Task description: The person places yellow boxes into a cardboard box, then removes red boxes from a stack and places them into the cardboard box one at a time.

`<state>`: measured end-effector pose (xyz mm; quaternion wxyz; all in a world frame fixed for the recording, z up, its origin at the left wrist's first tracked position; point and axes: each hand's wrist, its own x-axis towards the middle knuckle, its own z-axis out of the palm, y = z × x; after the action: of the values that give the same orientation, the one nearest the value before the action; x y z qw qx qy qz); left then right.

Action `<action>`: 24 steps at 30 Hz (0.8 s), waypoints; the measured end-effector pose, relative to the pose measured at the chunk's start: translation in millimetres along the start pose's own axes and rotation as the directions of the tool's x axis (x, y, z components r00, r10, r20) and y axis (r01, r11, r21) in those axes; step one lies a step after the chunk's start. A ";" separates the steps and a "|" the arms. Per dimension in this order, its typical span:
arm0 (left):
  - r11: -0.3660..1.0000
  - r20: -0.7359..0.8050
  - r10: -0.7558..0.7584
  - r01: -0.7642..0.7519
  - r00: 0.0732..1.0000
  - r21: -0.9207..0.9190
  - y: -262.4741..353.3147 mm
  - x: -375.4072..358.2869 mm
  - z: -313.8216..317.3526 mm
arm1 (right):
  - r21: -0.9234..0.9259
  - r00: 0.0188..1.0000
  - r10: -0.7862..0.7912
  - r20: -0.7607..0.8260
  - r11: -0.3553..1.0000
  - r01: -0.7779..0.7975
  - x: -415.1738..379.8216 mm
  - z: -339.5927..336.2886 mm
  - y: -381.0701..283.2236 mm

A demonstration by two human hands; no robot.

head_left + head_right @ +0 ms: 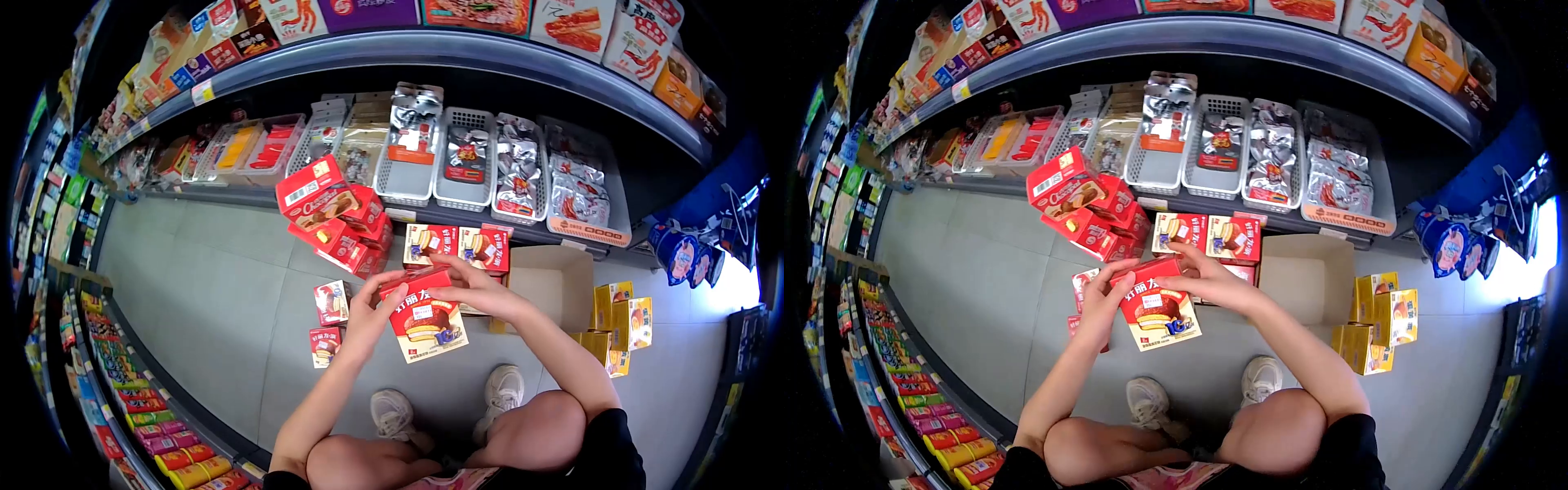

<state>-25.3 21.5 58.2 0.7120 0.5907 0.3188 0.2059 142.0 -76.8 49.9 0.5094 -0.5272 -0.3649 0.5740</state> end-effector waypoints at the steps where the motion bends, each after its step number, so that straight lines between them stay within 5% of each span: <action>1: 0.999 -0.015 -0.044 0.044 0.999 -0.031 -4.9 -1.2 2.9 | -0.047 1.000 0.004 -0.013 0.999 -0.005 -2.8 -0.6 1.3; 10: 0.991 0.017 -0.038 0.040 0.999 -0.126 -22.8 -3.5 12.8 | 0.005 0.994 0.092 -0.065 0.996 -0.092 -11.3 -9.1 1.8; 14: 0.955 0.131 -0.139 0.168 0.982 -0.244 -25.0 -7.7 14.0 | -0.013 0.992 0.027 -0.120 1.000 -0.028 -13.8 -14.9 -0.8; 17: 0.945 0.349 -0.294 0.326 0.890 -0.035 -33.7 -8.5 12.0 | -0.030 0.986 -0.006 -0.169 1.000 0.001 -15.8 -16.9 -0.4; 24: 0.938 0.464 -0.331 0.342 0.822 0.063 -39.5 -9.1 19.8 | -0.015 0.983 -0.007 -0.183 1.000 0.004 -16.5 -19.8 0.1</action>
<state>-21.4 -7.2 23.7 0.7993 0.5492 0.2343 -0.0677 160.2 -95.1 50.2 0.5384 -0.5804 -0.3220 0.5192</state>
